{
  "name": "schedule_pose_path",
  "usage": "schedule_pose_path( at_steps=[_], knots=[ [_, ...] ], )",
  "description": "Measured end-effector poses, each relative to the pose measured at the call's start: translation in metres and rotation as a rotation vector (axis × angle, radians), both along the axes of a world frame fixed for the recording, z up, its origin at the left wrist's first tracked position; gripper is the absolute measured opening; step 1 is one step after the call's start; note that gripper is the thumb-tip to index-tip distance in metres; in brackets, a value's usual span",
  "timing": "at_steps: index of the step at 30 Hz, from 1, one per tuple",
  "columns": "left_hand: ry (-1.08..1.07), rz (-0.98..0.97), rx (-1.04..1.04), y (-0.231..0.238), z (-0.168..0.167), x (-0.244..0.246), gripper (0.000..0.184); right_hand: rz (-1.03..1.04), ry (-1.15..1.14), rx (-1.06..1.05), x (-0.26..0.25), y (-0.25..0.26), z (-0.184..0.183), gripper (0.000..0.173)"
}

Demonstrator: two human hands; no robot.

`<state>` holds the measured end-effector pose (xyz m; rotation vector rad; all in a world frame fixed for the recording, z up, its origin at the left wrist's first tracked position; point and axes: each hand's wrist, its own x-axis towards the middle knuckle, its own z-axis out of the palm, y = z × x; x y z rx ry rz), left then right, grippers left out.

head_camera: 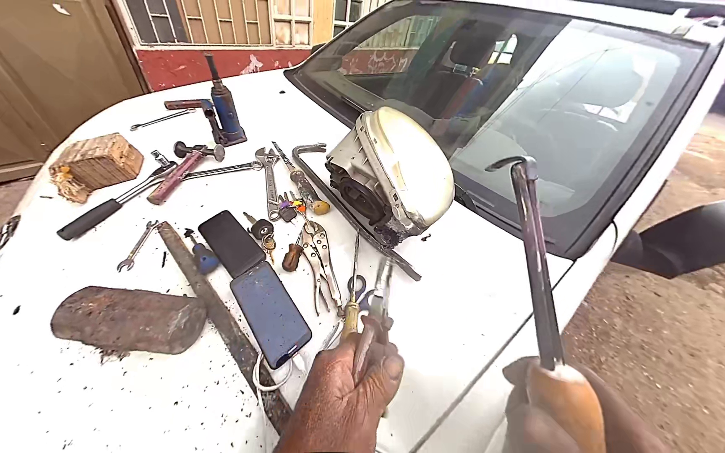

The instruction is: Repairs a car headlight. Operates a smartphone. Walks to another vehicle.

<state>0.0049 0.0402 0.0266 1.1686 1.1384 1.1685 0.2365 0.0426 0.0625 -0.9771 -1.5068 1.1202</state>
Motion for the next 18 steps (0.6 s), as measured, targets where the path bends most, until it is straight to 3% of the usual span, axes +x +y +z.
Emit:
schedule_pose_path(
  at_steps=[3,5,7,11,18],
  knots=[
    [-0.42,0.173,-0.052,-0.004,0.008,0.032,0.029,0.069,0.198,-0.077,-0.001,0.02,-0.01,0.018],
    [-0.434,0.291,-0.07,0.0,0.01,0.043,0.026,0.129,0.301,-0.124,-0.005,0.027,-0.022,0.013],
    [-0.308,0.335,-0.045,0.005,0.002,0.047,0.023,0.114,0.328,-0.115,-0.004,0.036,-0.03,0.012],
    [-0.027,0.369,0.024,0.009,-0.017,0.058,0.021,-0.024,0.01,-0.004,0.012,0.084,0.002,0.028],
    [-0.136,0.449,-0.051,0.018,-0.019,0.09,0.022,0.129,-0.535,0.45,-0.021,0.171,0.072,0.03]
  ],
)
